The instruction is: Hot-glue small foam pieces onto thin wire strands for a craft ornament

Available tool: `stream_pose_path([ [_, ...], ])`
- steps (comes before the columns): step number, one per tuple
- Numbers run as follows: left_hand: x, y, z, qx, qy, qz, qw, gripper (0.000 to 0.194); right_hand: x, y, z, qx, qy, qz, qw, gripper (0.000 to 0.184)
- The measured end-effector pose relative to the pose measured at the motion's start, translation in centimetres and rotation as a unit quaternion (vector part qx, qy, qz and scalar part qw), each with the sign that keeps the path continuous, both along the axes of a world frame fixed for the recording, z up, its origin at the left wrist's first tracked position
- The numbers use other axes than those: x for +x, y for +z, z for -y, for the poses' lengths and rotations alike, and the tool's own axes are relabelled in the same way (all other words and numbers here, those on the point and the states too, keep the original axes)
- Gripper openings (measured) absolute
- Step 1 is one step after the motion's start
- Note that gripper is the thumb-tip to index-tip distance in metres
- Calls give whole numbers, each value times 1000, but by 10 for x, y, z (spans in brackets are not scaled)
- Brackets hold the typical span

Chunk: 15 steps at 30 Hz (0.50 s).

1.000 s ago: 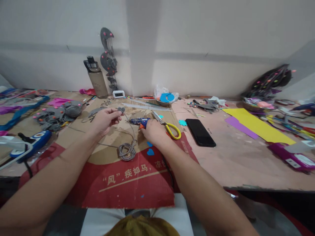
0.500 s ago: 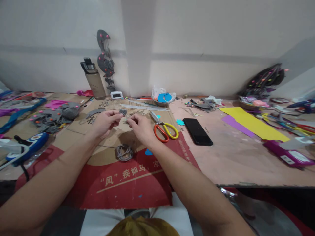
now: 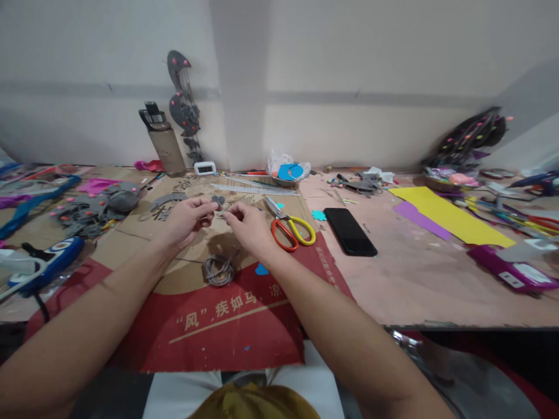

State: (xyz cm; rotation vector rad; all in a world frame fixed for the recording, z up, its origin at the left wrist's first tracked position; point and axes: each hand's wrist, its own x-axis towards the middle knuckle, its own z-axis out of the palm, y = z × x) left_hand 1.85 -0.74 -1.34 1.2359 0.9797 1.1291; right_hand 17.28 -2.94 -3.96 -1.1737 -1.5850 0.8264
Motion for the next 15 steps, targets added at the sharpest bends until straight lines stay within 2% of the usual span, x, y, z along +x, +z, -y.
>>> stream_pose_path([
  [7, 1, -4, 0, 10, -15, 10, 1000, 22, -2, 0, -3, -33, -2, -116, 993, 27],
  [15, 4, -2, 2, -13, -25, 64, 998, 18, 0, -1, -1, 15, -21, -28, 999, 15],
])
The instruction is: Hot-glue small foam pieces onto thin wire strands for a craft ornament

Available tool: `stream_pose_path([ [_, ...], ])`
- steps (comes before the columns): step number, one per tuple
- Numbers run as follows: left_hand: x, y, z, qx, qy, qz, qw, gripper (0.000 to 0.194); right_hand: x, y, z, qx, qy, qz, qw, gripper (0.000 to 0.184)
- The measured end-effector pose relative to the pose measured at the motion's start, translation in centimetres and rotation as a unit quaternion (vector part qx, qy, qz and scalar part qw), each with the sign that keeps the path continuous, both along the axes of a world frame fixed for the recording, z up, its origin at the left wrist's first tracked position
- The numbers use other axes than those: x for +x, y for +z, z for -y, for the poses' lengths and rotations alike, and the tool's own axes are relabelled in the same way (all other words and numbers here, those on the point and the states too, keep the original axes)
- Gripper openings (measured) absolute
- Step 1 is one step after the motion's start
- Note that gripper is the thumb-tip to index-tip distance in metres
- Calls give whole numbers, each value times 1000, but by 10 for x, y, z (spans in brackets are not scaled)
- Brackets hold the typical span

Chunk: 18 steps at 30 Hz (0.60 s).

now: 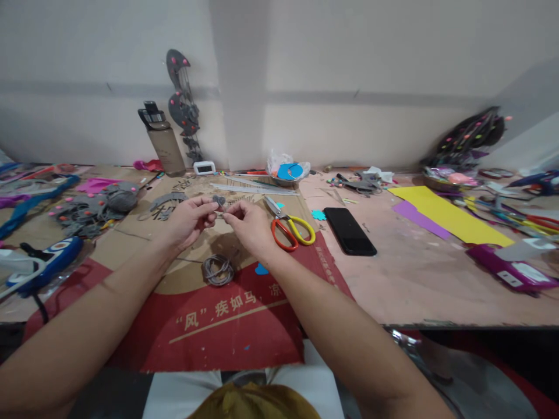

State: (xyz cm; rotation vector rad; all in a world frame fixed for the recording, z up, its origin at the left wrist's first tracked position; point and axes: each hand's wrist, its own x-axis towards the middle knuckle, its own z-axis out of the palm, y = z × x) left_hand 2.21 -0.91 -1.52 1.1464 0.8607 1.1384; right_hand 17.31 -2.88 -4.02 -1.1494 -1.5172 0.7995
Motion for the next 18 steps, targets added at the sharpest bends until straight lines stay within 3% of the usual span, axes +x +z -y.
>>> stream_pose_path([
  [6, 2, 0, 1, -14, -12, 28, 999, 11, -4, 0, 3, -19, -7, 19, 1000, 15],
  [11, 3, 2, 1, -32, 14, 42, 999, 8, -6, 1, 3, -39, 6, -15, 999, 15],
  [15, -7, -1, -9, -63, 79, -31, 994, 8, -4, 1, 0, -55, -2, -45, 997, 19],
  [18, -17, -6, -16, -76, 77, -151, 983, 15, -2, 0, -3, -74, 2, -66, 995, 19],
])
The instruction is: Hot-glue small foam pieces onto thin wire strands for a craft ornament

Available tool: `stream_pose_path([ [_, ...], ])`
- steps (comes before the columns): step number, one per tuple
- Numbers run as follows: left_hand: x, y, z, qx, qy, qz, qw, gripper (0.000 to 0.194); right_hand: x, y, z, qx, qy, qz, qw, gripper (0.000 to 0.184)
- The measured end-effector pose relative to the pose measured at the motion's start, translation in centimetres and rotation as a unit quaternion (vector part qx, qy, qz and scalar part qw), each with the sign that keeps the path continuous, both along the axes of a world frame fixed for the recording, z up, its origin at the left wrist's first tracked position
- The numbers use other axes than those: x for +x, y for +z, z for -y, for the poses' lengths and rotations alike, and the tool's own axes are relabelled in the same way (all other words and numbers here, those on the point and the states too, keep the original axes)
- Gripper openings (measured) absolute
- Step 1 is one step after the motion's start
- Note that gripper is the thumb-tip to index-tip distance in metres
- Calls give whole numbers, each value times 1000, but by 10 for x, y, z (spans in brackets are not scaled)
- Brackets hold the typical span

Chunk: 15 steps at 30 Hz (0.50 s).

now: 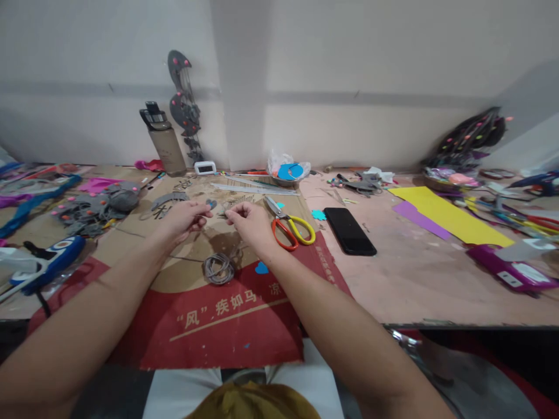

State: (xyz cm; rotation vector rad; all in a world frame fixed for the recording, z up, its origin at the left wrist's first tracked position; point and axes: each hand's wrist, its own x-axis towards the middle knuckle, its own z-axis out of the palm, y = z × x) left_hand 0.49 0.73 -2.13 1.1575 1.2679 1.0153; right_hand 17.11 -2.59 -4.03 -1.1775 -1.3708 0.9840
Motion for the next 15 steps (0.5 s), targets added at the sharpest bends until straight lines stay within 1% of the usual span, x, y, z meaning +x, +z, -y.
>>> stream_pose_path([
  [2, -5, -3, -3, -32, -16, -101, 994, 20, 1, 0, -1, -6, 0, -14, 1000, 18],
  [4, -8, -4, -4, -46, -24, -194, 980, 23, 2, 0, -1, -5, -3, -21, 1000, 18],
  [6, -10, -4, -4, -46, -42, -265, 962, 23, 3, 0, 0, -1, -9, -22, 1000, 18],
  [8, -12, -4, -5, -40, -69, -304, 949, 22, 5, 1, 0, 3, -17, -17, 1000, 18],
  [12, -16, -1, -5, -7, -98, -337, 936, 18, 8, 1, 0, -1, -23, -5, 1000, 18],
  [15, -16, 4, -1, 33, -123, -386, 914, 11, 8, 1, -1, -1, -25, -3, 1000, 19],
])
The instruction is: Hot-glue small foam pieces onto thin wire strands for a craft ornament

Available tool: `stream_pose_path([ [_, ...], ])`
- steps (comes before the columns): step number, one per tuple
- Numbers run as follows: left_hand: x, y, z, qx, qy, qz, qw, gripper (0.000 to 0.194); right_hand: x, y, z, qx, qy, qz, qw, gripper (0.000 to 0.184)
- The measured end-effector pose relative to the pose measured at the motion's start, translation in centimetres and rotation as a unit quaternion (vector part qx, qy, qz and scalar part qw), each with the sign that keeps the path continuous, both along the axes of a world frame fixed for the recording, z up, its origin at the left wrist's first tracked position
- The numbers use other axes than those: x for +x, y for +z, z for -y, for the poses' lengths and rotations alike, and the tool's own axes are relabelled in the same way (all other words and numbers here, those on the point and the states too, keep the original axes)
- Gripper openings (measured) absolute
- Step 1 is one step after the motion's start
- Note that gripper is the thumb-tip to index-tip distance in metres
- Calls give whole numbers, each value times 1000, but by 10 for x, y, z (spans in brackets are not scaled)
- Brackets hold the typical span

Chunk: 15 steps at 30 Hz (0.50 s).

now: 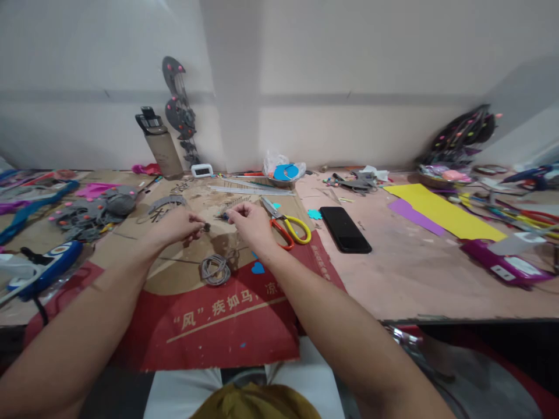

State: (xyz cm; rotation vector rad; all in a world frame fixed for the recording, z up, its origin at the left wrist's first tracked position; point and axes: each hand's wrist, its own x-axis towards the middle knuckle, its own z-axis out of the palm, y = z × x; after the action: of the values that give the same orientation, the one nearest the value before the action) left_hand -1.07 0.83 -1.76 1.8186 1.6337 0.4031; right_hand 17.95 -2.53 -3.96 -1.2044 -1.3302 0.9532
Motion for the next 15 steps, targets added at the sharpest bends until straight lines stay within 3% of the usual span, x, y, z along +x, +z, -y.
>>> stream_pose_path([
  [4, 2, 5, 5, 38, -45, -48, 997, 14, 0, -2, -1, 0, -2, 9, 1000, 19],
  [9, 2, 1, 2, 48, -31, -42, 997, 18, -2, -7, -2, -2, 2, 24, 1000, 19],
  [12, 2, 0, -1, -7, -2, 64, 998, 16, -5, -9, 0, 28, 2, 25, 999, 18],
  [15, 5, 0, -1, -54, -5, 222, 974, 14, -10, -12, 2, 35, -9, 13, 999, 17],
])
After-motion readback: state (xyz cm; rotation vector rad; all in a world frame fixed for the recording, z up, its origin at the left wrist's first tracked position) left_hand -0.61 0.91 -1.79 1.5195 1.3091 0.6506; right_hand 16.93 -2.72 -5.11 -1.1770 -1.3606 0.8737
